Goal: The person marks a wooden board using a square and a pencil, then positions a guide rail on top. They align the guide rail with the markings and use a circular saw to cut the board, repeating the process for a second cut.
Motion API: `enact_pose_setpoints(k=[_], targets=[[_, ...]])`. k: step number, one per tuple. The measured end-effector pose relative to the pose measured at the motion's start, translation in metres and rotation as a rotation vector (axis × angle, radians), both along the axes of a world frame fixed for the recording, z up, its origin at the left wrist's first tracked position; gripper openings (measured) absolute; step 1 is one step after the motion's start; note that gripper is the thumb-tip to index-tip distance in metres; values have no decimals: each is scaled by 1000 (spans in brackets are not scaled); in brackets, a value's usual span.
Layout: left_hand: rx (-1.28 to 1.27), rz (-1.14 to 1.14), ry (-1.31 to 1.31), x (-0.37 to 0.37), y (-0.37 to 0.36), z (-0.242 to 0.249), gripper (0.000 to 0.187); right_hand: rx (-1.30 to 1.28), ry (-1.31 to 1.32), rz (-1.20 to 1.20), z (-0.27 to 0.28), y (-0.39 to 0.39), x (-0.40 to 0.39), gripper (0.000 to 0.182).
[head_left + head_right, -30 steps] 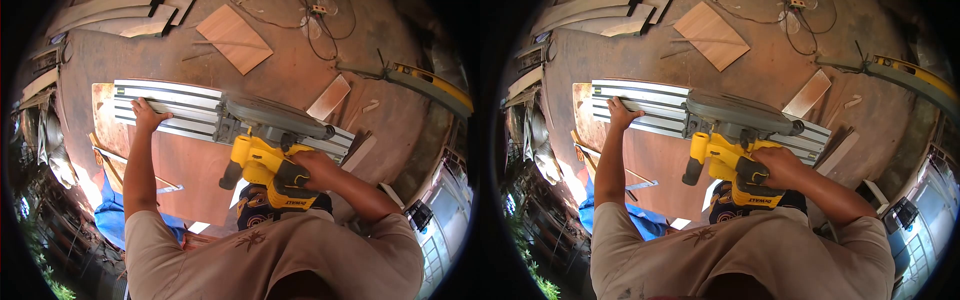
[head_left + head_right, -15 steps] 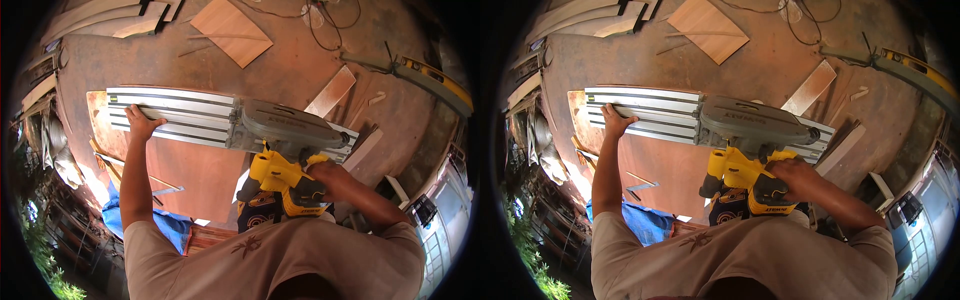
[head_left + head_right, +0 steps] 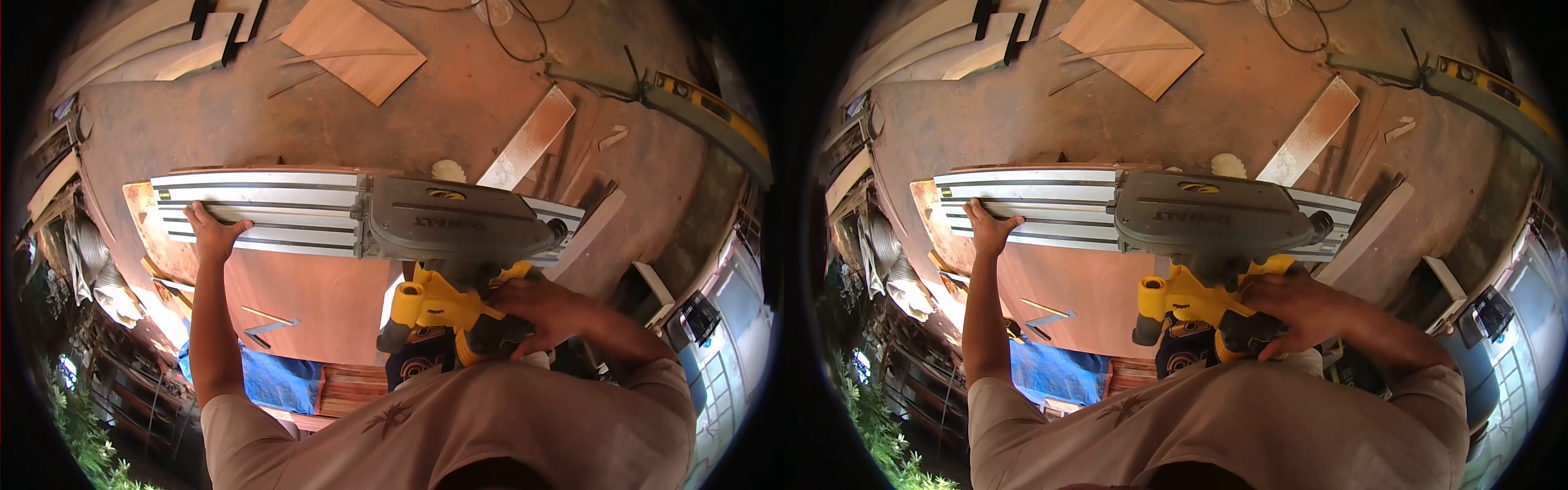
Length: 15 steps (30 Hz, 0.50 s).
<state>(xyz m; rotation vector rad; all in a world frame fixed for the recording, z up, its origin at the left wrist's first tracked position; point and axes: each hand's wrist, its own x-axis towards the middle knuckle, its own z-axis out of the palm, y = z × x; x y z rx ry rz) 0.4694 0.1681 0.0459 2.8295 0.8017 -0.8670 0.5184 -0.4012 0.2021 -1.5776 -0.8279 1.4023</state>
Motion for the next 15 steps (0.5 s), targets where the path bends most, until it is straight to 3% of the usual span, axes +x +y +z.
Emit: enact_pose_setpoints(k=[3, 5, 15], targets=[[23, -43, -12, -6, 8, -7, 133, -14, -10, -25, 1, 0, -1, 81], [38, -58, 0, -7, 10, -9, 133, -21, -48, -59, 3, 2, -1, 68], [11, -177, -76, -20, 27, -20, 135, -65, -97, -8, 4, -4, -5, 70]])
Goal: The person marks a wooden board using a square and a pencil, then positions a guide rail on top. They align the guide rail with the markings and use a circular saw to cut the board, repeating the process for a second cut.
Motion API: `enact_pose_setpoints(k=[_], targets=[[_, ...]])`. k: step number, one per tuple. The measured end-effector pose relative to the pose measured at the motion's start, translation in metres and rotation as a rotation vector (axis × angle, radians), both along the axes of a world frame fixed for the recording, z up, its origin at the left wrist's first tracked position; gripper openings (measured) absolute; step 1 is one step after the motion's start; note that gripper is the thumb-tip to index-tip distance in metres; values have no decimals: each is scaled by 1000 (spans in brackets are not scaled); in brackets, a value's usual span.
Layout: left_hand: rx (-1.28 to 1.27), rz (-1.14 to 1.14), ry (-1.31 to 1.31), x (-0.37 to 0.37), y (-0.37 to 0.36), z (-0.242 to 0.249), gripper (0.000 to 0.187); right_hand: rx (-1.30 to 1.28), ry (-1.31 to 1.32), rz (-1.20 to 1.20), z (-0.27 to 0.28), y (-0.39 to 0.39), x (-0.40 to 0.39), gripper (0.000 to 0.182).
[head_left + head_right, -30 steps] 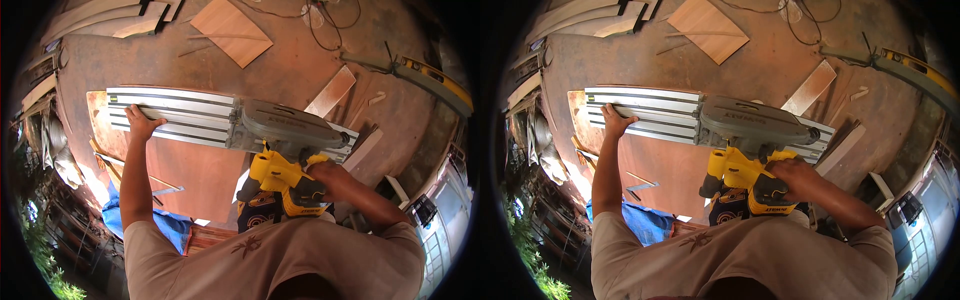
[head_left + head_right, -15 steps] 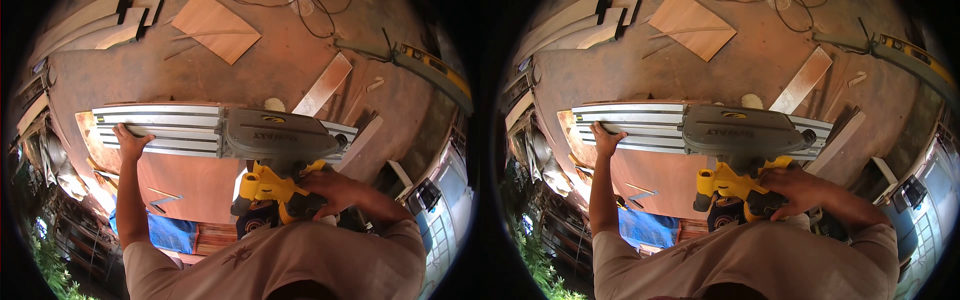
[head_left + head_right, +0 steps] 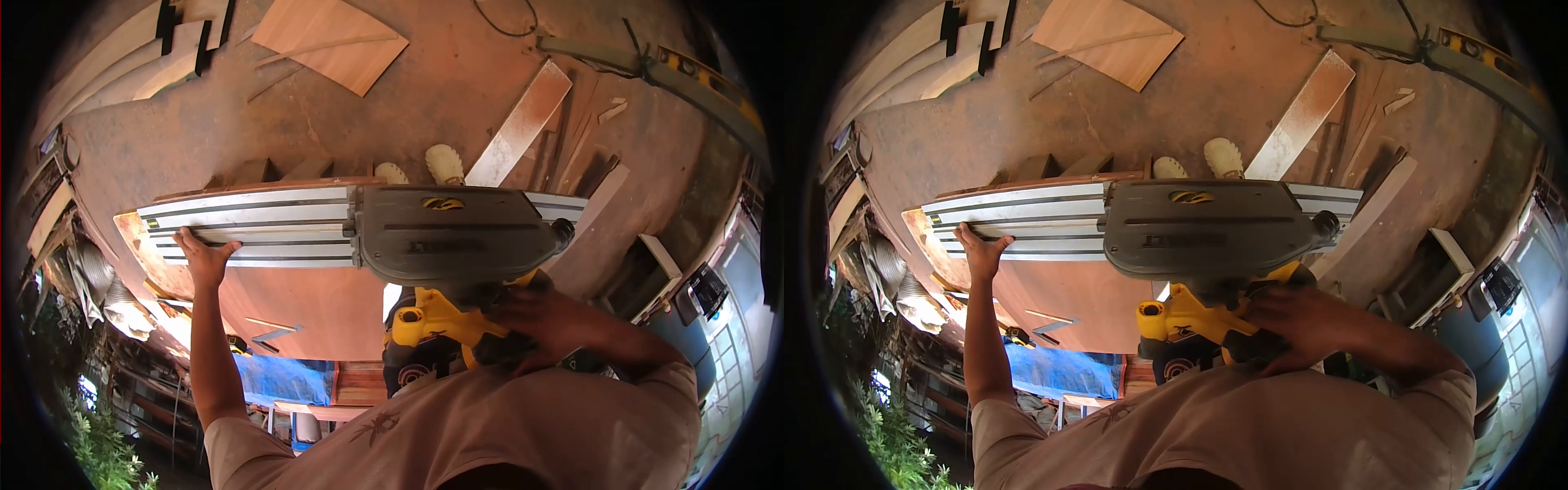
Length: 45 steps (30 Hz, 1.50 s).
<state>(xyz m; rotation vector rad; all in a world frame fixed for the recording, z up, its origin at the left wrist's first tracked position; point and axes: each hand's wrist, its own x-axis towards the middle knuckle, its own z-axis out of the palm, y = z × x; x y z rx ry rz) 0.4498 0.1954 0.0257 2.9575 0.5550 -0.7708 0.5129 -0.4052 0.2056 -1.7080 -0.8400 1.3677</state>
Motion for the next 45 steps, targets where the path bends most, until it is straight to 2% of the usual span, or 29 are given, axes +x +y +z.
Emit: enact_pose_setpoints(k=[3, 11, 18, 28, 32, 38, 40, 44, 45], targets=[[-67, 34, -5, 2, 2, 1, 134, -15, 48, -20, 1, -6, 4, 70], [-1, 112, 54, 10, -10, 8, 132, -34, 1, 22, 4, -3, 6, 71], [-21, 192, 90, 19, -20, 16, 139, -22, -54, 2, 1, -2, -4, 72], [-65, 189, -21, 12, -17, 10, 138, 12, -129, -117, -14, -10, -22, 70], [-58, 208, -8, 12, -18, 8, 138, 53, -120, -209, -18, -8, -25, 69], [-47, 243, 48, 18, -26, 18, 139, 20, -93, -223, -21, -6, -26, 67], [-45, 245, 55, 20, -25, 19, 139, 35, -65, -293, -24, -1, -27, 76], [-38, 230, 59, 20, -26, 18, 140, 39, -33, -309, -31, 5, -28, 75], [-28, 228, 62, 19, -25, 18, 141, 26, -60, -288, -35, 5, -28, 70]])
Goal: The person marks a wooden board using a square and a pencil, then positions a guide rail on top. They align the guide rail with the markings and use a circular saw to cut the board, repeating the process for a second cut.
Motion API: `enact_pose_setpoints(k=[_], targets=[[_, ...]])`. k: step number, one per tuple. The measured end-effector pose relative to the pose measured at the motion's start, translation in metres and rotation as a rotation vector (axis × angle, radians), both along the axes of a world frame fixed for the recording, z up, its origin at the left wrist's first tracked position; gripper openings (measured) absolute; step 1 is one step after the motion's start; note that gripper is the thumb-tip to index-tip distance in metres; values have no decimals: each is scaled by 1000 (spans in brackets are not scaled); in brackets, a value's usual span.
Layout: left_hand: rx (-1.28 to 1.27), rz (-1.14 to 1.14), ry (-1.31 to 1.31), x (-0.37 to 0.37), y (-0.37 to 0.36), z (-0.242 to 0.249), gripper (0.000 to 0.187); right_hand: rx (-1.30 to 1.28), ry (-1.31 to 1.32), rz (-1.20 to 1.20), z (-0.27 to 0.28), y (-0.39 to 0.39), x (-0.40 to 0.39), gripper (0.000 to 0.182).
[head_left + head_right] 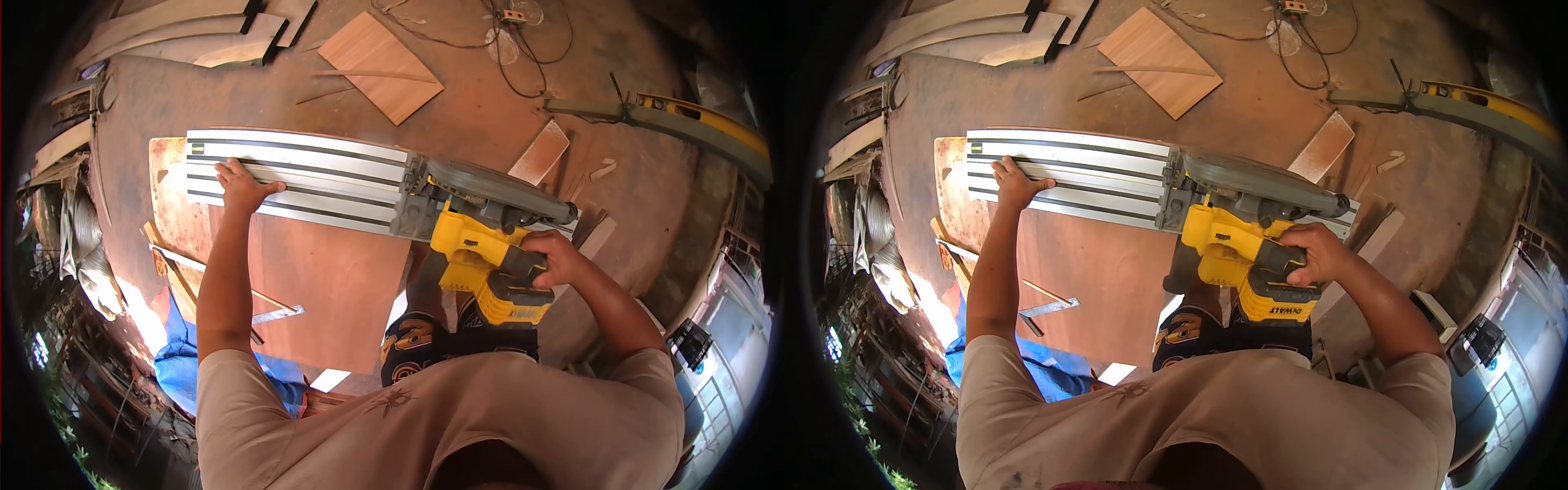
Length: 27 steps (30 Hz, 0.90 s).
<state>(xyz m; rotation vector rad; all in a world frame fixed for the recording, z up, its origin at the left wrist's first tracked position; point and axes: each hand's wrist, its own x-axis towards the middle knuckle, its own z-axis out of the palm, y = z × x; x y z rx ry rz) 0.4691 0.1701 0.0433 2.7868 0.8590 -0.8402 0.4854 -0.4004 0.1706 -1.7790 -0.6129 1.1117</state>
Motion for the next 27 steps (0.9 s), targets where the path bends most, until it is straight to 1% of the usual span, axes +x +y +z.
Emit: enact_pose_setpoints(k=[1, 4, 10, 13, 17, 20, 22, 25, 27], targets=[[-4, -1, -6, 0, 0, -1, 141, -4, -6, -1, -1, 1, 1, 70], [-6, 2, -16, -2, 1, 0, 142, -15, 87, 11, -1, 13, 6, 71], [14, -23, -20, -3, 3, -3, 141, 24, 52, 0, -14, 18, 7, 71], [12, -23, -24, -3, 2, -2, 141, 3, 107, 5, -19, 14, 5, 71], [18, -17, -49, -3, 2, -3, 140, 39, 58, -6, -22, 17, 3, 71], [9, -33, -48, -5, 5, -6, 142, 29, 110, -12, -23, 18, 4, 71], [11, -40, -47, -5, 3, -5, 142, -4, 127, -14, -21, 20, 5, 77], [13, -36, -36, -3, 1, -2, 141, 1, 97, 22, -22, 22, 8, 72], [14, -42, -44, -4, 1, -2, 142, -4, 85, 27, -23, 22, 8, 72]])
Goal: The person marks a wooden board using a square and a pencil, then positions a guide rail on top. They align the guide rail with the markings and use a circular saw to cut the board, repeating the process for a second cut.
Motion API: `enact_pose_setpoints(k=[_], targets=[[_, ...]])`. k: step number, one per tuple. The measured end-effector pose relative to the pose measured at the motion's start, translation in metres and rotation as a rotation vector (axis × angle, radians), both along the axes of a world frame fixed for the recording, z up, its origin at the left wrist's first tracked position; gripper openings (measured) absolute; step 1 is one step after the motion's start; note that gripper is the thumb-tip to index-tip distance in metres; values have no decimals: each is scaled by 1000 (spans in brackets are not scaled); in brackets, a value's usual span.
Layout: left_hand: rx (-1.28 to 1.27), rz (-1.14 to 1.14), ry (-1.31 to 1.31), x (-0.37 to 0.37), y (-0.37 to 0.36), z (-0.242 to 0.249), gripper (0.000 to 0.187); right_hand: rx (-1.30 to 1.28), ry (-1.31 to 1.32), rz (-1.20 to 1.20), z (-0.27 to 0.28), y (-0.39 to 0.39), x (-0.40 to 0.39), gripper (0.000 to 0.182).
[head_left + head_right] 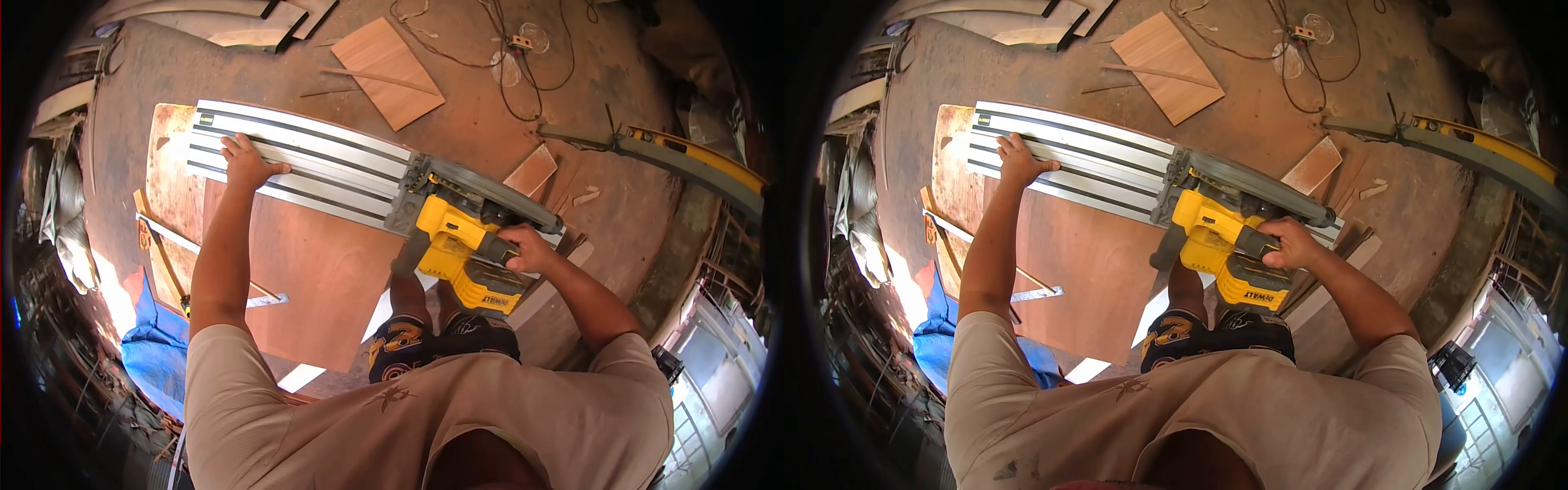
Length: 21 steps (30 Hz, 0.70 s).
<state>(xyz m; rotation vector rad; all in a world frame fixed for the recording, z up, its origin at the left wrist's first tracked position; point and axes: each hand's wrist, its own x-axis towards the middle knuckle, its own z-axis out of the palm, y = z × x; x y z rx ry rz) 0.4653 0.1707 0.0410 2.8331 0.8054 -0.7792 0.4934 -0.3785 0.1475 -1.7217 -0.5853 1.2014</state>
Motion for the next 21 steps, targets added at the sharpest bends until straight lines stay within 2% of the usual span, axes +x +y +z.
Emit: enact_pose_setpoints(k=[21], targets=[[-10, 32, 16, 2, -8, 8, 143, -29, -8, 25, 2, 22, 5, 71]])
